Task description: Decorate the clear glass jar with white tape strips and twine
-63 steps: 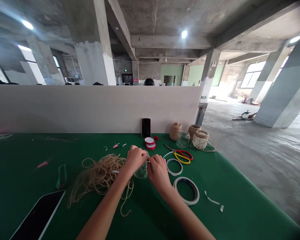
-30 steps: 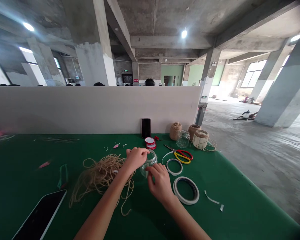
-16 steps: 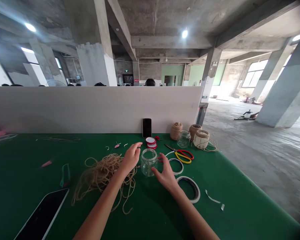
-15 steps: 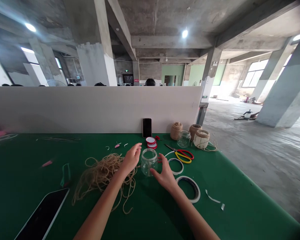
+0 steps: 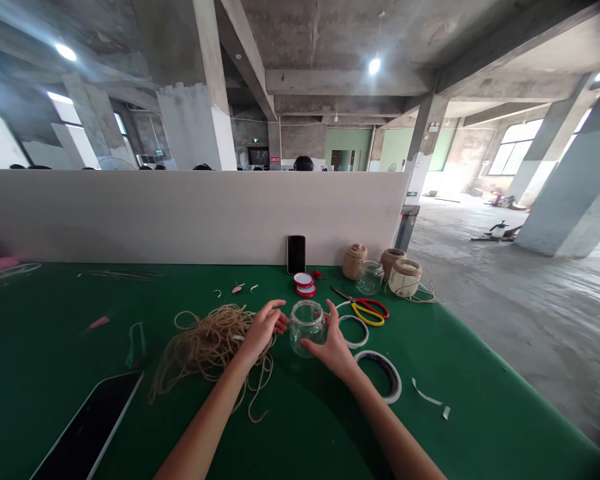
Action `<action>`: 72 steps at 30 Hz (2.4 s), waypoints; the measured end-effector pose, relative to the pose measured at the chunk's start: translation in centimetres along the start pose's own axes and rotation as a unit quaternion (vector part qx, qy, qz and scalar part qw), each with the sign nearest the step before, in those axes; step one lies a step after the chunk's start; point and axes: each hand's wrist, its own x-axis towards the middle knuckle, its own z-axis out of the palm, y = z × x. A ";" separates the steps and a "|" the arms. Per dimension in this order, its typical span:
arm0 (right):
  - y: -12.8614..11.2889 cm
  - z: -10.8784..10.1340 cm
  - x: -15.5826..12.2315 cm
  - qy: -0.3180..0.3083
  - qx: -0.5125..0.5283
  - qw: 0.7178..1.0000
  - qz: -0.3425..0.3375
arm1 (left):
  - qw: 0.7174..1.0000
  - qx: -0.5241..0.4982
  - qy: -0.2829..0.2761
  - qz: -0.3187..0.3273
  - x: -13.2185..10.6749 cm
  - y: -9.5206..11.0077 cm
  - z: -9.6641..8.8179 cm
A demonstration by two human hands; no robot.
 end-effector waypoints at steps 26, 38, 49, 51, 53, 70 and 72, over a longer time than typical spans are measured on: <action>2.8 -8.2 2.1 0.239 -0.181 0.952 0.058 | 0.884 0.465 -0.034 0.040 -1.8 -4.7 -0.7; 2.7 -8.7 0.5 -0.122 -0.388 0.910 0.083 | 0.882 0.468 -0.028 0.052 -1.7 -5.0 -0.6; 3.2 -10.3 0.2 -0.158 -0.400 0.898 0.096 | 0.883 0.466 -0.031 0.050 -1.9 -4.8 -0.6; 3.4 -10.0 0.4 -0.149 -0.396 0.900 0.102 | 0.883 0.466 -0.029 0.052 -1.9 -4.9 -0.6; 3.5 -9.8 0.6 -0.137 -0.388 0.906 0.100 | 0.883 0.466 -0.026 0.054 -1.9 -5.0 -0.6; -3.3 -10.6 -1.3 -0.123 0.052 0.991 -0.009 | 0.979 0.065 0.029 0.193 -4.5 5.6 6.9; -3.9 -10.4 -1.6 -0.134 0.037 0.990 -0.012 | 0.986 0.029 0.032 0.158 -4.4 5.9 7.5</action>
